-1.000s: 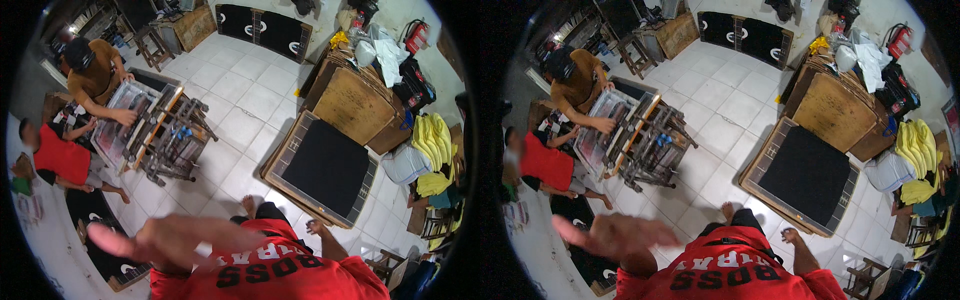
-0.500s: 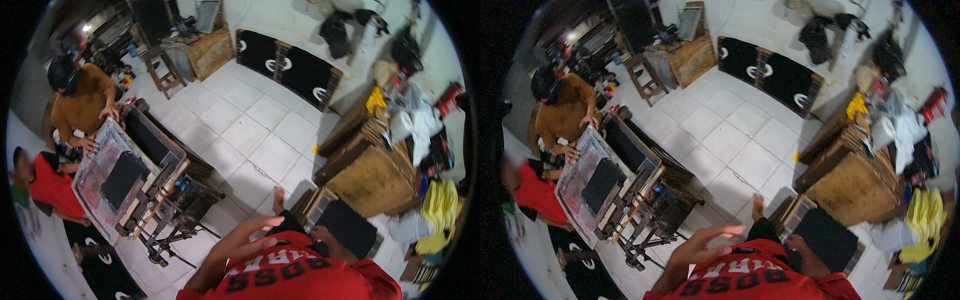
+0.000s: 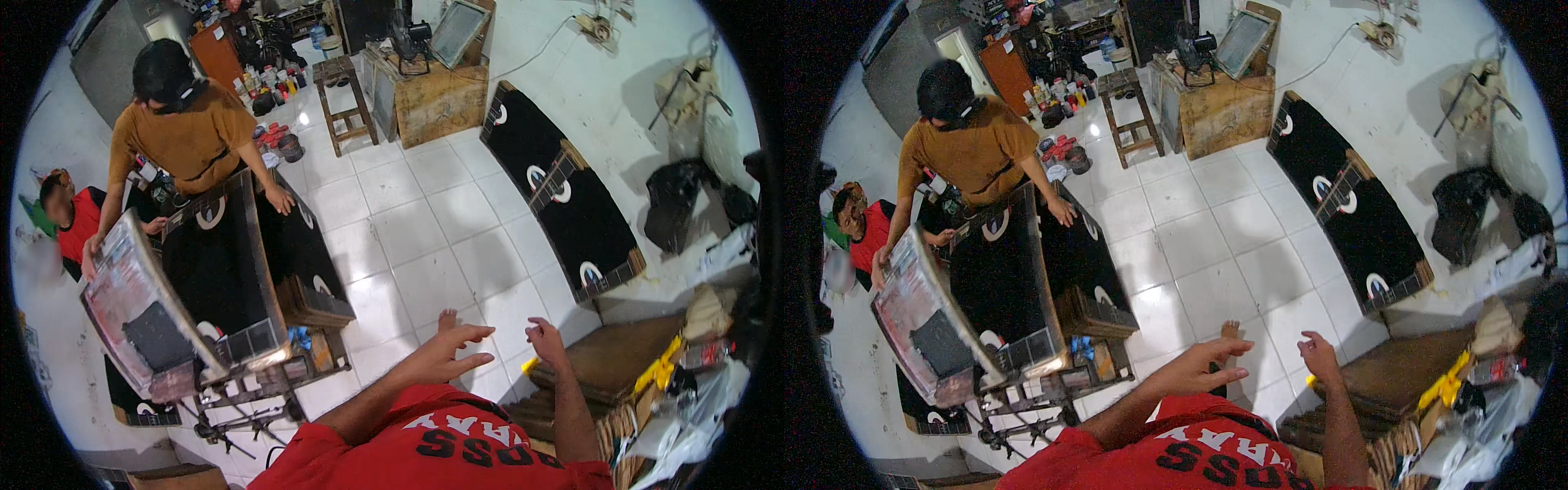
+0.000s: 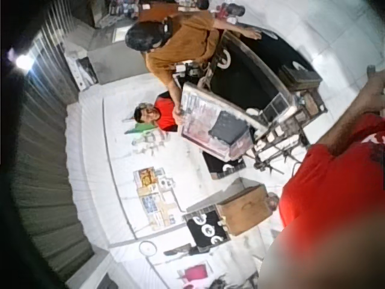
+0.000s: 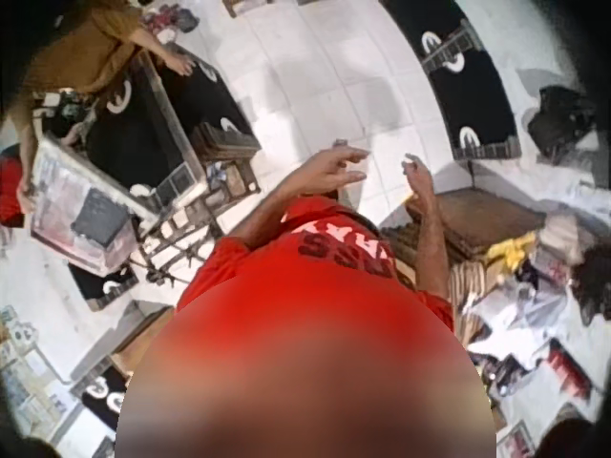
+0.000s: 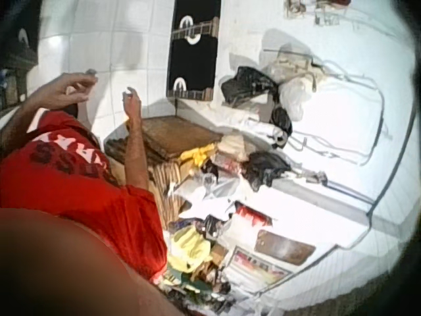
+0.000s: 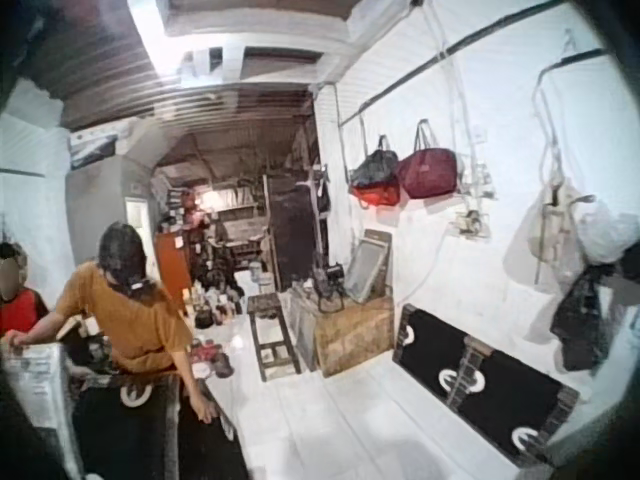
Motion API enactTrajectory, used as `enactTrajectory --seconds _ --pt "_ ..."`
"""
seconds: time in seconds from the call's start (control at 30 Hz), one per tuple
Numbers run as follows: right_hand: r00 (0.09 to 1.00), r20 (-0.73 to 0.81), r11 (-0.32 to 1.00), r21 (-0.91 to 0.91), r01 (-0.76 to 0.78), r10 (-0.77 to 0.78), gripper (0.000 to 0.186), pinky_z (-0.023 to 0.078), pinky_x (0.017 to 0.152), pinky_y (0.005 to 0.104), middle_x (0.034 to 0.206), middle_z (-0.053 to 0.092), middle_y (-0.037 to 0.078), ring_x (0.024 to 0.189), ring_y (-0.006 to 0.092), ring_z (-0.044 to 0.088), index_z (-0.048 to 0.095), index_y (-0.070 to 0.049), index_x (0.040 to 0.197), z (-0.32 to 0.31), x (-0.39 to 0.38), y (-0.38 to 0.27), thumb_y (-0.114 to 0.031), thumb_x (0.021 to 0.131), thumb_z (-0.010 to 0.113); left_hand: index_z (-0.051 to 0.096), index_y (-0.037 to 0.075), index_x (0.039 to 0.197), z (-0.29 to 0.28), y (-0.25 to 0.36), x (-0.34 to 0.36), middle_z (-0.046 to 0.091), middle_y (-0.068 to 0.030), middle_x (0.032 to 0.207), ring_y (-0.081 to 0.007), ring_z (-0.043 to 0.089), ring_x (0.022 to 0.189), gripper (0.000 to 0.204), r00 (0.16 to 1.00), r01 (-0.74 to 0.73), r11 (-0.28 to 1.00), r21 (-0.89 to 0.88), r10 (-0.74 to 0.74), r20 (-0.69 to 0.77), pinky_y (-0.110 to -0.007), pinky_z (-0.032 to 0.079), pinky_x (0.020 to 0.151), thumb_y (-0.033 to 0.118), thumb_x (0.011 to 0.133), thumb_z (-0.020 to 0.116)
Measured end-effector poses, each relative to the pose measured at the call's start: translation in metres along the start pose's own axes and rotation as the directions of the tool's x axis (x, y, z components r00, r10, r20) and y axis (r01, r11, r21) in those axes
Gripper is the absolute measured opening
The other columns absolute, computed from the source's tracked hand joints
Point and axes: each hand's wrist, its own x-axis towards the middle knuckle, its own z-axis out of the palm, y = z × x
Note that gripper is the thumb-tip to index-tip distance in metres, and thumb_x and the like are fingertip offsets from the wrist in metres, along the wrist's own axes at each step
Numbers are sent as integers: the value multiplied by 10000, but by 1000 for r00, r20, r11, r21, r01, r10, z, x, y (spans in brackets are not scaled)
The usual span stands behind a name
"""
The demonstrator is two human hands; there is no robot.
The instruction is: The person secures a transparent stencil with skull graphics to a wooden frame using masking tape, then sits on the floor to select and open several ink containers. The person also moves a wooden board and a black mat within the workspace.
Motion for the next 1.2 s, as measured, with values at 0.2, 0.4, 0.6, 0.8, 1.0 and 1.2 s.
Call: enactTrajectory --seconds 0.2,0.4,0.6,0.8,1.0,1.2 --pt "976 157 988 -60 -142 150 391 566 711 401 875 704 155 782 249 698 636 -69 1225 -12 94 146 -287 909 709 496 17 1440 -68 -15 197 577 -232 1375 -346 569 1272 588 976 -120 944 308 55 211 -428 458 1063 363 992 653" --pt "595 307 461 409 -787 743 316 577 741 428 972 701 99 844 263 682 657 -52 1047 -79 108 232 -353 954 626 467 -4 1456 -165 11 386 557 -236 1374 -382 546 1275 662 945 -252 930 268 175 277 -439 449 1076 433 987 631" --pt "555 313 407 427 -808 771 353 576 687 435 949 675 101 803 261 667 642 -49 1058 -139 289 207 -387 969 589 473 -35 1437 -240 -26 545 603 -233 1291 -375 591 1204 646 950 -271 922 278 210 229 -440 470 1033 397 988 640" --pt "626 436 606 205 -769 647 391 574 632 441 926 650 102 762 259 652 626 -46 1069 -206 582 204 -420 985 551 478 -58 1413 -298 -81 645 609 -259 1226 -408 592 1159 661 999 45 950 309 -38 -28 -458 462 1014 408 974 646" --pt "884 394 965 -27 -261 250 92 473 382 348 710 621 89 507 211 613 622 -98 857 -268 989 68 -156 929 614 482 -55 1408 -388 -98 677 596 -281 1267 -427 580 1196 681 920 168 961 221 -72 -385 -470 454 1037 431 963 653" --pt "995 92 999 14 -49 48 217 466 445 290 786 654 54 564 131 623 625 -53 1153 -203 1216 -169 -209 1009 580 490 -22 1417 -504 -146 670 591 -292 1302 -450 599 1178 628 769 411 901 139 -261 -583 -469 482 1017 347 951 692"
